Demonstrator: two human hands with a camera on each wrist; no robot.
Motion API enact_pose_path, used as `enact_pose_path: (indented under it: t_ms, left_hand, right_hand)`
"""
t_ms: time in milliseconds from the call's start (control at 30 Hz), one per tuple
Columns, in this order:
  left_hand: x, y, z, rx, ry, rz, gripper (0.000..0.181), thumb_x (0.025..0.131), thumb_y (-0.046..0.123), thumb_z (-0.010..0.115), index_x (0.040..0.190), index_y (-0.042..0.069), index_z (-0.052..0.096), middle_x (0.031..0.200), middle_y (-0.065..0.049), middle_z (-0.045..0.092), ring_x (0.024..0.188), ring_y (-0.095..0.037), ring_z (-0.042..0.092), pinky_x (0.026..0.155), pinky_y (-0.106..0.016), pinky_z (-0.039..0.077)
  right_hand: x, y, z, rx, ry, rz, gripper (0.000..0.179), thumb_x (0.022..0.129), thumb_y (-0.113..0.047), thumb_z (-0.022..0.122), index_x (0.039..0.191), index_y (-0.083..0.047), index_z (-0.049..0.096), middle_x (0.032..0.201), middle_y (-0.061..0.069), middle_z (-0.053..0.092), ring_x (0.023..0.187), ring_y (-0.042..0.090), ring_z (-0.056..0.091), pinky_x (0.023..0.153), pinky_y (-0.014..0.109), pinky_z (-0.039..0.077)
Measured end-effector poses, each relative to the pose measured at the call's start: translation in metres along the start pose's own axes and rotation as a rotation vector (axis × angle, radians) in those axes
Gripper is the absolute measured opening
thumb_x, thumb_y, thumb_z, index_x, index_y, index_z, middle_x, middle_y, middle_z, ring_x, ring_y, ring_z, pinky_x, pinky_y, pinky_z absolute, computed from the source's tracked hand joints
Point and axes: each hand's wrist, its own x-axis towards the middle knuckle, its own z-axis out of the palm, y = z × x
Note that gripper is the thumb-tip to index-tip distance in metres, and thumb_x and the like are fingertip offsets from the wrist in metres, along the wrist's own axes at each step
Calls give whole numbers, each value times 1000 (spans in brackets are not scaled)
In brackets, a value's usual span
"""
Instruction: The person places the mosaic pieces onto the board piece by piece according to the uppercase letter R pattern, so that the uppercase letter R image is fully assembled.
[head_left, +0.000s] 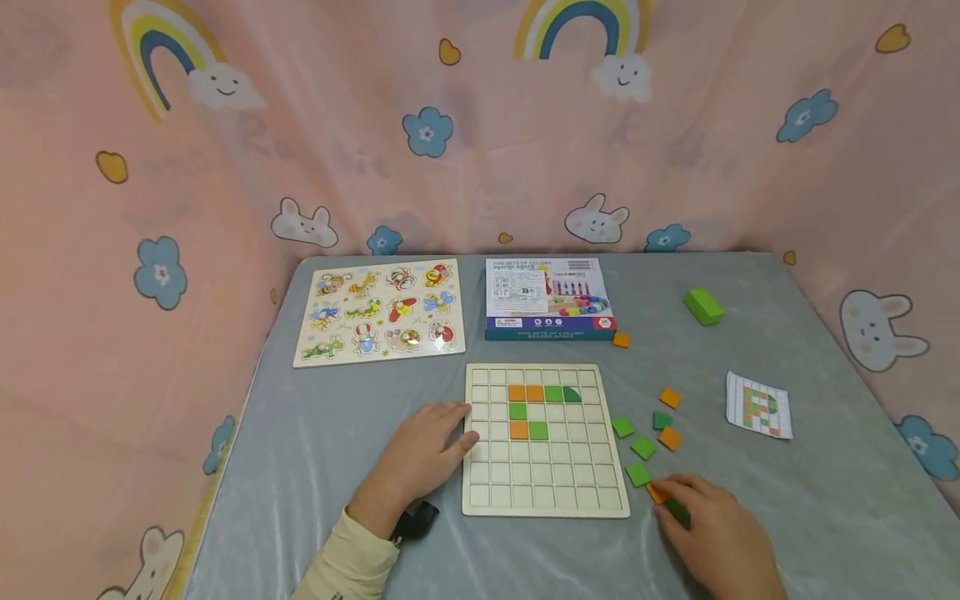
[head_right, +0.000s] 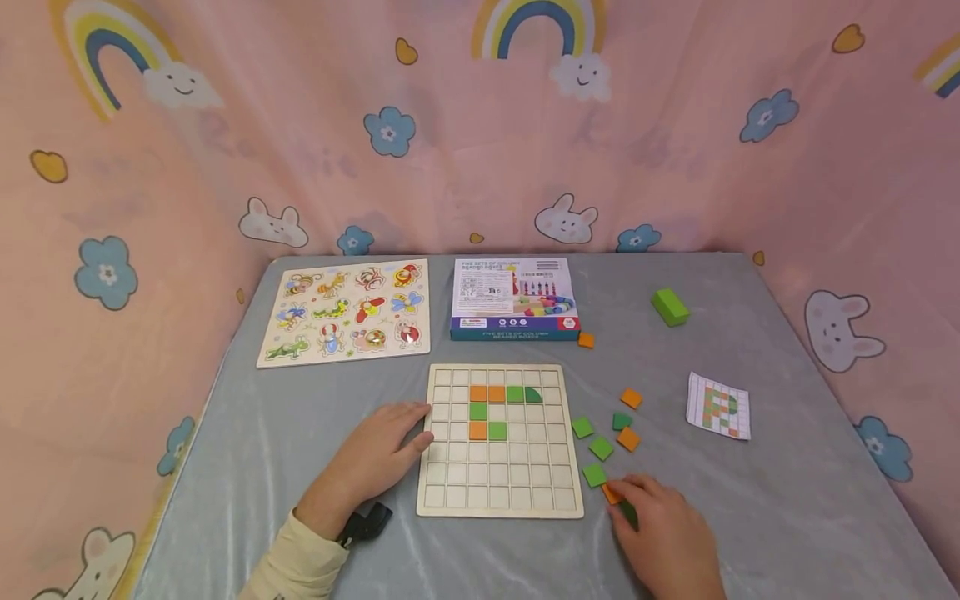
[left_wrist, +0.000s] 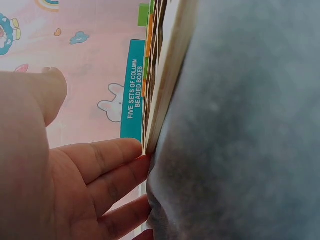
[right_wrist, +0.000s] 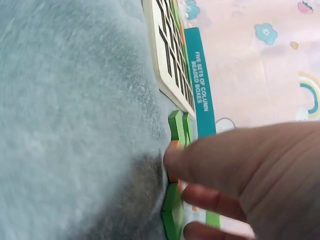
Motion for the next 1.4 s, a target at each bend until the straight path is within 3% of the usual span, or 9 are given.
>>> enact_pose_path:
  t_ms: [200, 300, 800, 1067, 1400]
  left_hand:
    - [0, -1, -1, 12, 11, 28, 55, 113, 43, 50, 153, 6, 59, 154, -11, 59, 146, -33, 48, 121, -51, 38]
    - [0, -1, -2, 14, 9, 24, 56, 113, 44, 49, 153, 6, 59, 154, -11, 58, 147, -32, 48, 121, -51, 38]
    - [-2, 0, -2, 47, -9, 20, 59, 113, 48, 48, 156, 9, 56, 157, -7, 56, 149, -30, 45, 123, -49, 36]
    - [2, 1, -2, 28, -16, 20, 58, 114, 48, 46, 156, 10, 56, 158, -6, 55, 151, -30, 43, 124, -50, 34]
    - [0, 0, 1, 33, -14, 0, 57, 113, 46, 48, 156, 9, 56, 159, -7, 54, 150, -30, 44, 124, -50, 34]
  right_hand:
    - [4, 4, -4, 16, -106, 154, 42, 88, -20, 86, 125, -2, 75, 122, 21, 69, 104, 42, 70, 81, 59, 59]
    - [4, 4, -4, 26, -124, 186, 42, 89, -20, 85, 126, -2, 75, 124, 21, 68, 104, 40, 70, 79, 57, 60]
    - [9, 9, -3, 46, -83, 188, 42, 90, -11, 83, 130, -4, 73, 128, 24, 64, 105, 44, 68, 79, 60, 58]
    - [12, 7, -3, 54, -79, 299, 49, 92, -22, 85, 134, -1, 70, 133, 30, 58, 108, 48, 65, 80, 62, 57]
    - [17, 4, -3, 38, -49, 248, 43, 91, -16, 84, 130, -1, 72, 129, 27, 63, 110, 48, 65, 86, 65, 55]
